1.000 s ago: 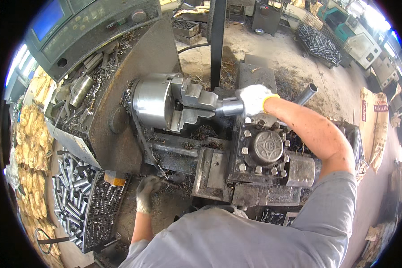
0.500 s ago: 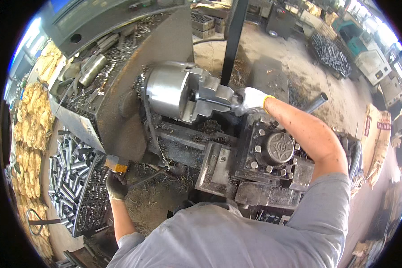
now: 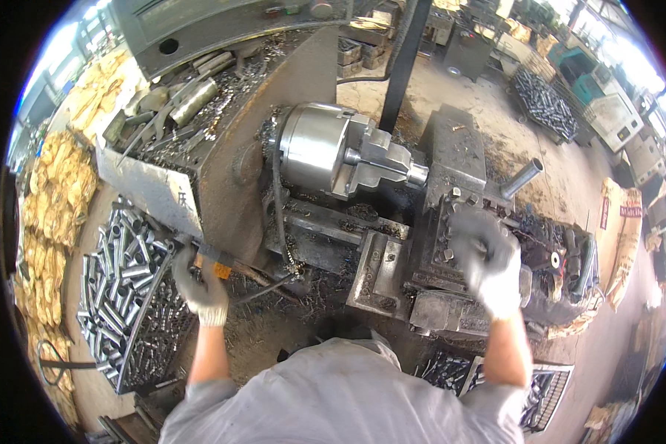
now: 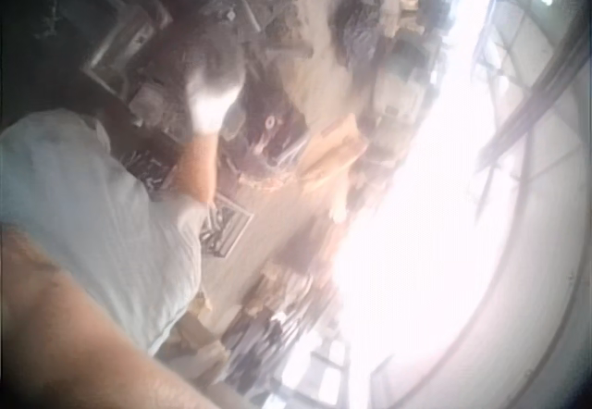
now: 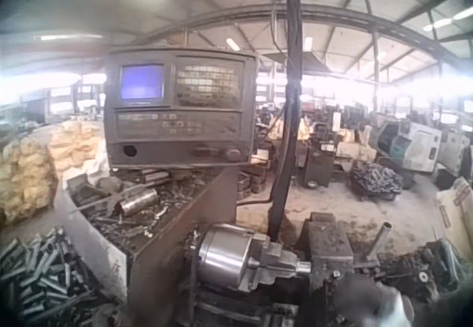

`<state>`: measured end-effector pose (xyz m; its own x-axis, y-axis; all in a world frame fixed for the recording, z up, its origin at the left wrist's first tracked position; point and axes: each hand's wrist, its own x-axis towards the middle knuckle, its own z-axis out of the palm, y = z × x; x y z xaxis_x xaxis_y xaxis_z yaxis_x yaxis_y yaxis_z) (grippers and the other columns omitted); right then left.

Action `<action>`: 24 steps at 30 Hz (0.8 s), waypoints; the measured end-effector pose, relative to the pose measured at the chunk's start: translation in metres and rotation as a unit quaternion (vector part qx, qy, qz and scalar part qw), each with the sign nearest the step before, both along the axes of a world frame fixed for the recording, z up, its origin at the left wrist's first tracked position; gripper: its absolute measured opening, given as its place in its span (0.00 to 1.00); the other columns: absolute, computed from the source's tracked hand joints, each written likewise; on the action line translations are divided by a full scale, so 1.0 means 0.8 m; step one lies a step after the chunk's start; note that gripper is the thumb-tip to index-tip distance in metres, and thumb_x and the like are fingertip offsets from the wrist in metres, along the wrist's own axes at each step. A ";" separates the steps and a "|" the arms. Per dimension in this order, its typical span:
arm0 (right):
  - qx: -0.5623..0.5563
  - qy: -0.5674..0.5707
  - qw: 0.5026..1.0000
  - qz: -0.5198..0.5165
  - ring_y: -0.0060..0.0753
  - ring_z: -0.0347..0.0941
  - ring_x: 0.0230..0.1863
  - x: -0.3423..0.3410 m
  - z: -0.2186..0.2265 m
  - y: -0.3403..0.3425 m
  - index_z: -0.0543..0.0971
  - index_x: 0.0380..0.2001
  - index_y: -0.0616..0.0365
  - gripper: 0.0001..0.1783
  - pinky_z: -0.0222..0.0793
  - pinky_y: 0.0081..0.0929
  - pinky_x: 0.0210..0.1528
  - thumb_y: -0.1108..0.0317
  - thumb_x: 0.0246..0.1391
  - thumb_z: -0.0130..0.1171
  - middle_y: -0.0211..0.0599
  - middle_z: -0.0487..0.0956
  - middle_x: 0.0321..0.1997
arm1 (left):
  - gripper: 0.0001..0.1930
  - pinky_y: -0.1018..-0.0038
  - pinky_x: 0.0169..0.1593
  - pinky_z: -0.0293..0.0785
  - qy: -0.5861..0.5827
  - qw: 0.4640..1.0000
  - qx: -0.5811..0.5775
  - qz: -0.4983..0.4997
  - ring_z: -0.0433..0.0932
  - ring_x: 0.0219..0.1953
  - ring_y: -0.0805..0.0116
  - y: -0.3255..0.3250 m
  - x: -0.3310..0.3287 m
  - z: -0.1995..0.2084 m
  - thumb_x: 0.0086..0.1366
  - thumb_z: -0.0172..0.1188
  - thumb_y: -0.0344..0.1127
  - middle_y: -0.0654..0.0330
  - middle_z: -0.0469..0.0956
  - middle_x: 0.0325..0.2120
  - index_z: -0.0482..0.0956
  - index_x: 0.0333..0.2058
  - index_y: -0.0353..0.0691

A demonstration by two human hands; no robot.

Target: The person repeatedly loads cylindrical metal parts into a lathe chuck, operates the machine, and removes the finished parts. The person places the processed parts into a nearby bin.

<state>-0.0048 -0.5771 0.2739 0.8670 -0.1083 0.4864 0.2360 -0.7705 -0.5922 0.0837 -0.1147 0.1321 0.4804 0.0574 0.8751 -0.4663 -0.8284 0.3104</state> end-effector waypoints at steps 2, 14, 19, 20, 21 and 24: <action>0.021 0.026 0.999 0.038 0.35 0.88 0.40 -0.044 -0.022 0.035 0.86 0.48 0.65 0.17 0.85 0.34 0.46 0.78 0.53 0.67 0.45 0.90 0.42 | 0.19 0.51 0.51 0.80 -0.065 0.992 0.022 -0.107 0.82 0.44 0.39 -0.056 0.052 0.074 0.62 0.60 0.20 0.37 0.82 0.42 0.77 0.53 0.22; 0.196 0.284 0.932 0.108 0.36 0.89 0.45 -0.113 -0.170 0.055 0.86 0.52 0.56 0.17 0.84 0.32 0.50 0.69 0.59 0.71 0.43 0.89 0.48 | 0.33 0.50 0.54 0.82 0.224 0.958 0.174 0.052 0.86 0.48 0.38 -0.254 0.347 0.273 0.72 0.56 0.44 0.38 0.82 0.53 0.60 0.72 0.40; 0.198 0.287 0.923 0.163 0.35 0.88 0.43 -0.095 -0.218 0.058 0.86 0.52 0.55 0.17 0.84 0.33 0.49 0.69 0.58 0.71 0.41 0.89 0.47 | 0.11 0.54 0.41 0.83 0.029 0.972 0.108 -0.205 0.84 0.37 0.44 -0.235 0.160 0.142 0.63 0.66 0.34 0.48 0.84 0.35 0.81 0.42 0.39; 0.169 0.274 0.924 0.206 0.35 0.88 0.44 -0.083 -0.227 0.064 0.87 0.51 0.55 0.17 0.84 0.33 0.50 0.69 0.58 0.71 0.41 0.89 0.47 | 0.09 0.54 0.40 0.82 0.134 0.957 0.181 -0.184 0.85 0.37 0.45 -0.219 0.109 0.092 0.63 0.66 0.34 0.50 0.83 0.33 0.81 0.42 0.42; 0.143 0.310 0.915 0.215 0.35 0.88 0.45 -0.073 -0.237 0.074 0.87 0.50 0.56 0.16 0.84 0.33 0.50 0.69 0.57 0.72 0.41 0.89 0.47 | 0.08 0.53 0.39 0.82 0.230 0.932 0.139 -0.244 0.85 0.36 0.47 -0.196 0.051 0.035 0.63 0.67 0.35 0.51 0.83 0.31 0.82 0.41 0.44; 0.042 0.217 0.917 0.333 0.32 0.88 0.44 -0.046 -0.262 0.116 0.87 0.49 0.58 0.15 0.83 0.31 0.50 0.71 0.58 0.71 0.41 0.90 0.46 | 0.12 0.52 0.44 0.82 0.499 0.860 -0.014 -0.106 0.86 0.39 0.43 -0.088 -0.141 -0.136 0.68 0.64 0.41 0.49 0.86 0.36 0.84 0.46 0.45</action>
